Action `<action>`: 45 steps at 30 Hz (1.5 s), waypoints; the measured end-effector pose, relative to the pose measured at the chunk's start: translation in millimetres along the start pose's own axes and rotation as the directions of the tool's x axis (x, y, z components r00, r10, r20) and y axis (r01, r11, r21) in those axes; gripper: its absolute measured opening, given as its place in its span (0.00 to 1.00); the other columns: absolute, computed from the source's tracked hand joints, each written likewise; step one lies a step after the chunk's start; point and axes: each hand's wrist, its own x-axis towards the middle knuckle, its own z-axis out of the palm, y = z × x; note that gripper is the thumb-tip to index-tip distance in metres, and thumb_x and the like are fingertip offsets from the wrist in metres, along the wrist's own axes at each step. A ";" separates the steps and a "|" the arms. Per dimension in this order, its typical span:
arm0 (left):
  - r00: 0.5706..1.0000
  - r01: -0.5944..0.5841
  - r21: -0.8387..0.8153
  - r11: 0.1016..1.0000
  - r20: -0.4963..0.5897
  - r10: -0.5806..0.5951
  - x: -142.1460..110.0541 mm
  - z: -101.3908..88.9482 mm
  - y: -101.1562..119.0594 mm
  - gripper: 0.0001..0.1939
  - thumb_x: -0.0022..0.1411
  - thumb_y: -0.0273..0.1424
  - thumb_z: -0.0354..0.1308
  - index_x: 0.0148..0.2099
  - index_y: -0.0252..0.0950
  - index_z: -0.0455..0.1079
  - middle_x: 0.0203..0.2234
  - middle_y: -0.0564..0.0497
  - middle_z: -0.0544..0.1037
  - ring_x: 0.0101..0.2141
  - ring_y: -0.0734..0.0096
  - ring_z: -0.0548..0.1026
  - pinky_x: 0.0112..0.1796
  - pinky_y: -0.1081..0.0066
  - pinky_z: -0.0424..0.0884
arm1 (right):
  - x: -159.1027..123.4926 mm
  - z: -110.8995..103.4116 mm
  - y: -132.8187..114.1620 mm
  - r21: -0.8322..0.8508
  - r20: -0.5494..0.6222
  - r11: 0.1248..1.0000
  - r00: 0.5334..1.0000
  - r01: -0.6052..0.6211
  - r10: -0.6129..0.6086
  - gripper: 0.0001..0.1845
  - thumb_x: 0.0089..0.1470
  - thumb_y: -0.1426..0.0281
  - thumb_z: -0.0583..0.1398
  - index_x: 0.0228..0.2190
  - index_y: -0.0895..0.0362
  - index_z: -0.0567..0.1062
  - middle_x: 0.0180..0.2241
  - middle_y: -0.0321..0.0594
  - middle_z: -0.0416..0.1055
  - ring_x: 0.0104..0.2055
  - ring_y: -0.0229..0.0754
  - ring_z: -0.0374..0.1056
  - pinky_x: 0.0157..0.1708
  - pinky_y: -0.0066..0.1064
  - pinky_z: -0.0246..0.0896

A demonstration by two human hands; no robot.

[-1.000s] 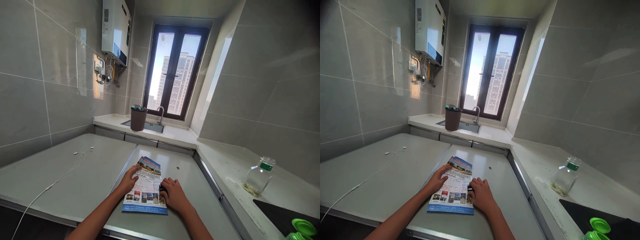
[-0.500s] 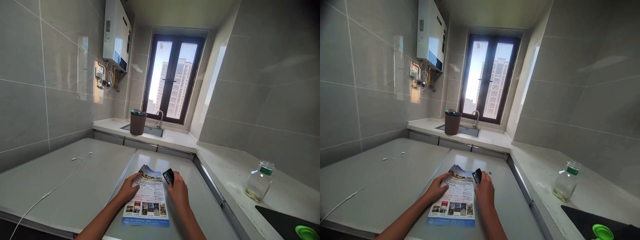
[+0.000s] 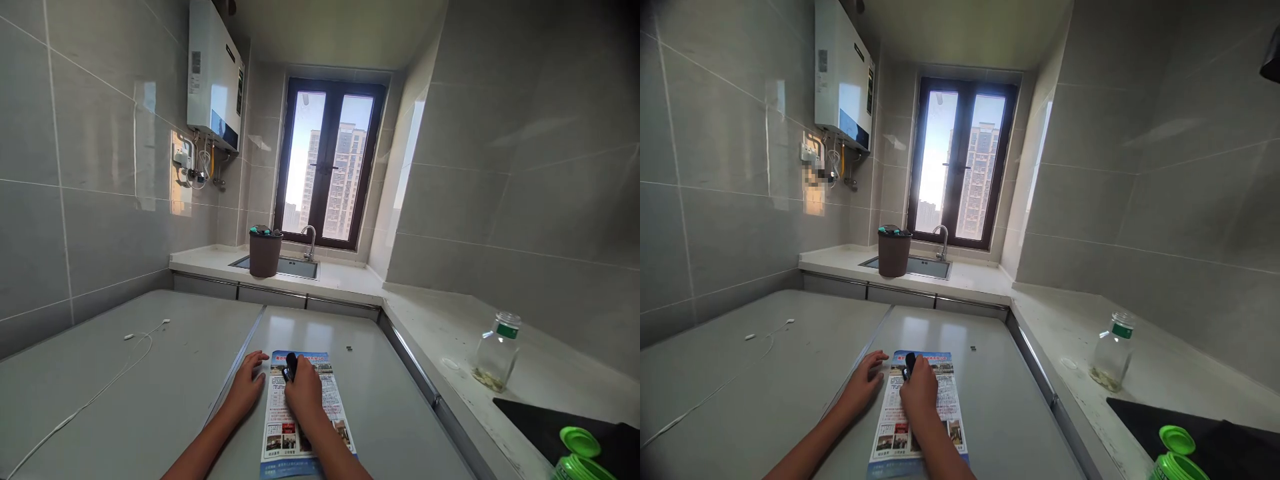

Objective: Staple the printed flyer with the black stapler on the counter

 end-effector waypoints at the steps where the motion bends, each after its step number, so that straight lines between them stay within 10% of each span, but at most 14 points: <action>1: 1.000 0.007 -0.010 1.000 0.001 -0.007 -0.3 -0.1 0.8 0.21 0.49 0.27 0.57 0.47 0.37 0.77 0.56 0.40 0.72 0.51 0.52 0.76 0.55 0.51 0.71 | -0.2 -4.4 9.3 -0.013 -0.008 1.000 1.000 -0.013 0.013 0.23 0.47 0.81 0.58 0.46 0.57 0.73 0.46 0.48 0.77 0.48 0.52 0.75 0.44 0.33 0.65; 10: 0.999 0.035 0.005 0.999 0.000 -0.035 -3.7 0.9 7.6 0.16 0.50 0.29 0.56 0.42 0.37 0.76 0.49 0.42 0.73 0.48 0.53 0.77 0.50 0.54 0.75 | 0.9 -56.6 105.0 -0.134 -0.057 0.974 0.983 -0.182 0.176 0.21 0.50 0.78 0.57 0.47 0.57 0.71 0.47 0.49 0.76 0.48 0.51 0.75 0.39 0.32 0.63; 20: 0.999 0.037 0.028 0.999 -0.026 -0.036 -3.0 0.5 7.4 0.15 0.49 0.30 0.57 0.41 0.38 0.76 0.45 0.43 0.74 0.46 0.54 0.77 0.50 0.55 0.75 | 9.4 -64.0 125.4 -0.148 0.012 0.969 0.979 -0.198 0.202 0.19 0.52 0.76 0.59 0.47 0.58 0.70 0.46 0.51 0.77 0.48 0.52 0.74 0.40 0.33 0.61; 26: 0.999 0.032 0.020 0.999 -0.036 -0.031 -1.3 1.1 5.6 0.14 0.52 0.34 0.56 0.41 0.37 0.76 0.43 0.43 0.75 0.44 0.55 0.78 0.48 0.56 0.75 | 38.9 -84.9 154.1 -0.090 0.070 0.986 0.987 -0.138 0.144 0.16 0.56 0.55 0.62 0.35 0.55 0.75 0.37 0.45 0.80 0.41 0.48 0.76 0.34 0.29 0.60; 30: 0.999 0.024 0.017 1.000 -0.048 -0.023 -0.4 0.0 7.4 0.13 0.55 0.36 0.55 0.40 0.38 0.75 0.43 0.43 0.76 0.43 0.55 0.78 0.48 0.55 0.75 | 61.2 -98.8 172.2 -0.078 -0.023 0.993 0.995 -0.094 0.092 0.13 0.64 0.62 0.54 0.36 0.55 0.75 0.36 0.42 0.78 0.40 0.44 0.74 0.37 0.28 0.59; 45: 0.997 0.038 0.076 0.996 -0.071 -0.033 -2.2 -4.1 14.8 0.13 0.56 0.36 0.53 0.39 0.39 0.75 0.42 0.43 0.77 0.44 0.54 0.77 0.50 0.55 0.72 | 63.6 -60.3 182.0 -0.126 0.046 0.985 0.993 0.117 -0.112 0.28 0.56 0.78 0.53 0.57 0.54 0.73 0.64 0.41 0.65 0.66 0.41 0.59 0.63 0.29 0.51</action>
